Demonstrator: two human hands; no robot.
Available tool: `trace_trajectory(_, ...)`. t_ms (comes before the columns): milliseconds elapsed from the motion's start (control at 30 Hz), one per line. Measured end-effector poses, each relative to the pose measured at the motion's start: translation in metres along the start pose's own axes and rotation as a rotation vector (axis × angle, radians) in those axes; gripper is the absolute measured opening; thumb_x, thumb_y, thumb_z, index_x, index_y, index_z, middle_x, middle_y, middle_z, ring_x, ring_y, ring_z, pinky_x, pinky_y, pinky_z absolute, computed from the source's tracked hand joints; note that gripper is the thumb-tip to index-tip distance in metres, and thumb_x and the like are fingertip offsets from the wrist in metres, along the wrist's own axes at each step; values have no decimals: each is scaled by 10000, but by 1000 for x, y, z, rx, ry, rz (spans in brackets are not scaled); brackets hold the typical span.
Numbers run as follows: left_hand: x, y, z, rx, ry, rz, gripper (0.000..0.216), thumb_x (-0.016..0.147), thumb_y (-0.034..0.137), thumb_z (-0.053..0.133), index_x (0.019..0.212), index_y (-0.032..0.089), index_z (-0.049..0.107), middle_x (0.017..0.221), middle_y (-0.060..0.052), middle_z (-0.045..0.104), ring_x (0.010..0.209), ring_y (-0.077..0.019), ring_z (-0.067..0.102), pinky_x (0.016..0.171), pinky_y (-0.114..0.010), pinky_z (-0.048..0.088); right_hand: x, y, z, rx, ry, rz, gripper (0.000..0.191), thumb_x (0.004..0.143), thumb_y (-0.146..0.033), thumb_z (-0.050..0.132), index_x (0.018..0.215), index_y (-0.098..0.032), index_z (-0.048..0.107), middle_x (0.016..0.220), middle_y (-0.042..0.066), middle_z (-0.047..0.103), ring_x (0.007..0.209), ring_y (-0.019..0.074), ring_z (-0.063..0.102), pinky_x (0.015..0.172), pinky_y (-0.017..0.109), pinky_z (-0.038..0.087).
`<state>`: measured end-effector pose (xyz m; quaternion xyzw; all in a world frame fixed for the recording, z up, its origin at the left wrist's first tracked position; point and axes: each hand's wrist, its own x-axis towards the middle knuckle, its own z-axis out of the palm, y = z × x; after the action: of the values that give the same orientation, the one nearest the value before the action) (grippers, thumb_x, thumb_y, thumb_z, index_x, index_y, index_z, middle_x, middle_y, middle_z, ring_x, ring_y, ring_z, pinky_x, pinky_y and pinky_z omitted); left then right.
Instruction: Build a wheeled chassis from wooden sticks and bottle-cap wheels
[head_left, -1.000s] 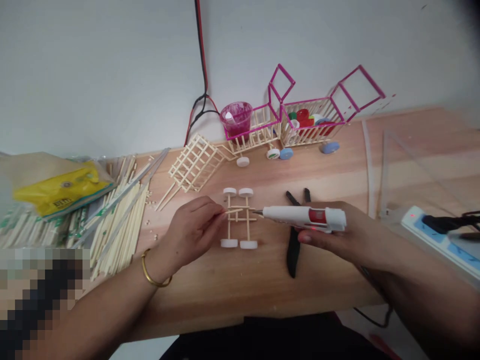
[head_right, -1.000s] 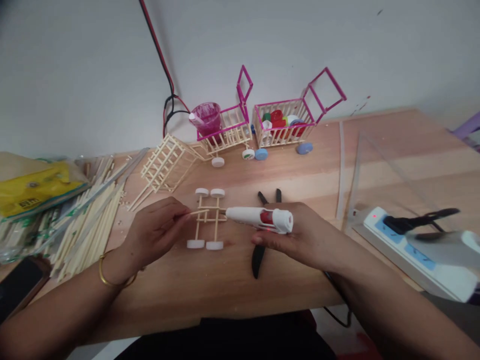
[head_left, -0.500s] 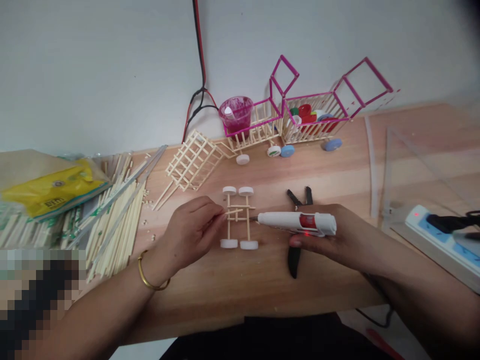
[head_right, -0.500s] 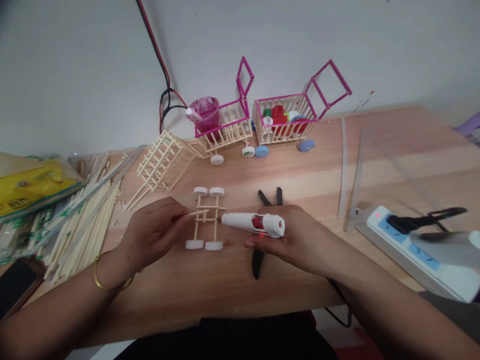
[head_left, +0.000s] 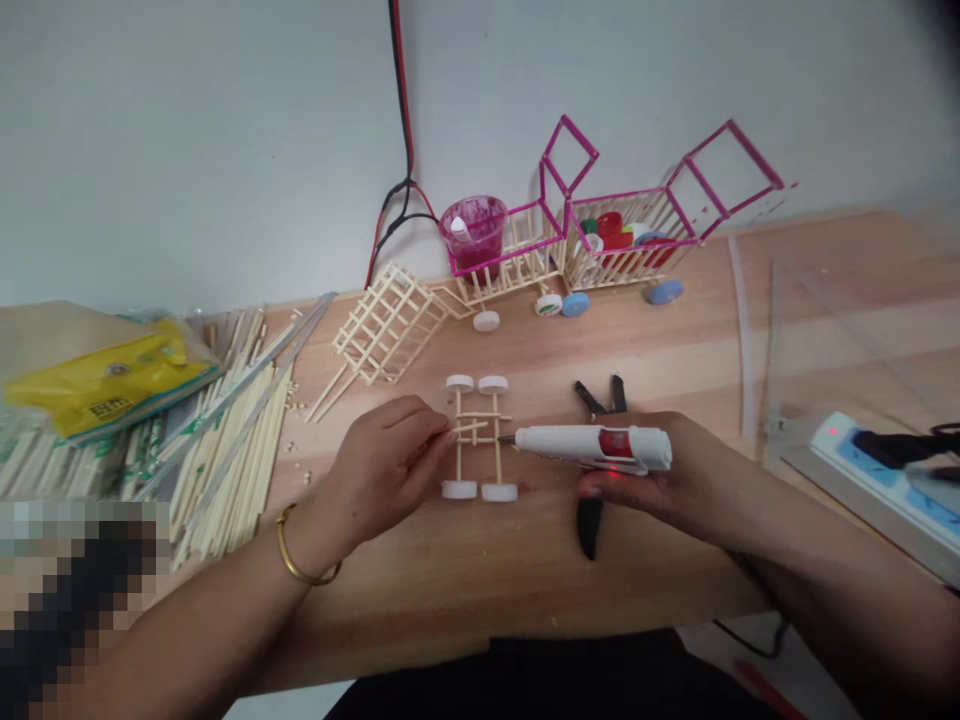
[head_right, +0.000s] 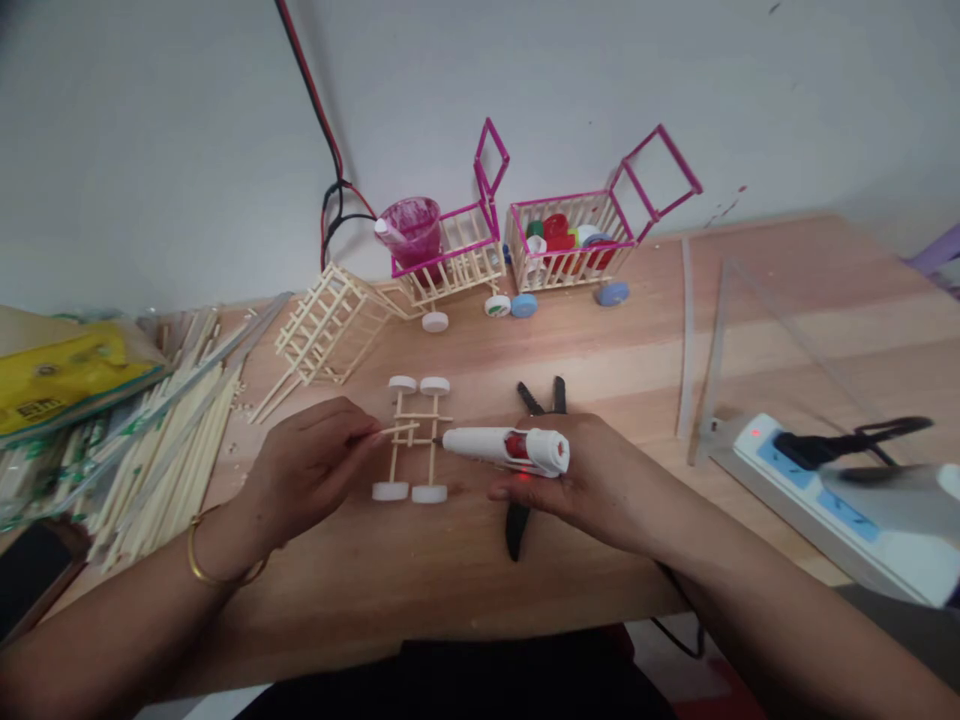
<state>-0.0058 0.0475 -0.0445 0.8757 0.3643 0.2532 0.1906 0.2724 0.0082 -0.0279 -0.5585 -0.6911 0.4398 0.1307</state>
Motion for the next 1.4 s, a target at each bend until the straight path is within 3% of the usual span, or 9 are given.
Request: trace_trajectory(1400,0,0,-2,23,11,10,67,865,170,522,860,160,588,747,-33,569,685,-132,517,615,-260,417,0,-7,-3,-97,21,-31,254,791,-435,611,694,-201,589,624,-18,642,552,126,578,508,228,410)
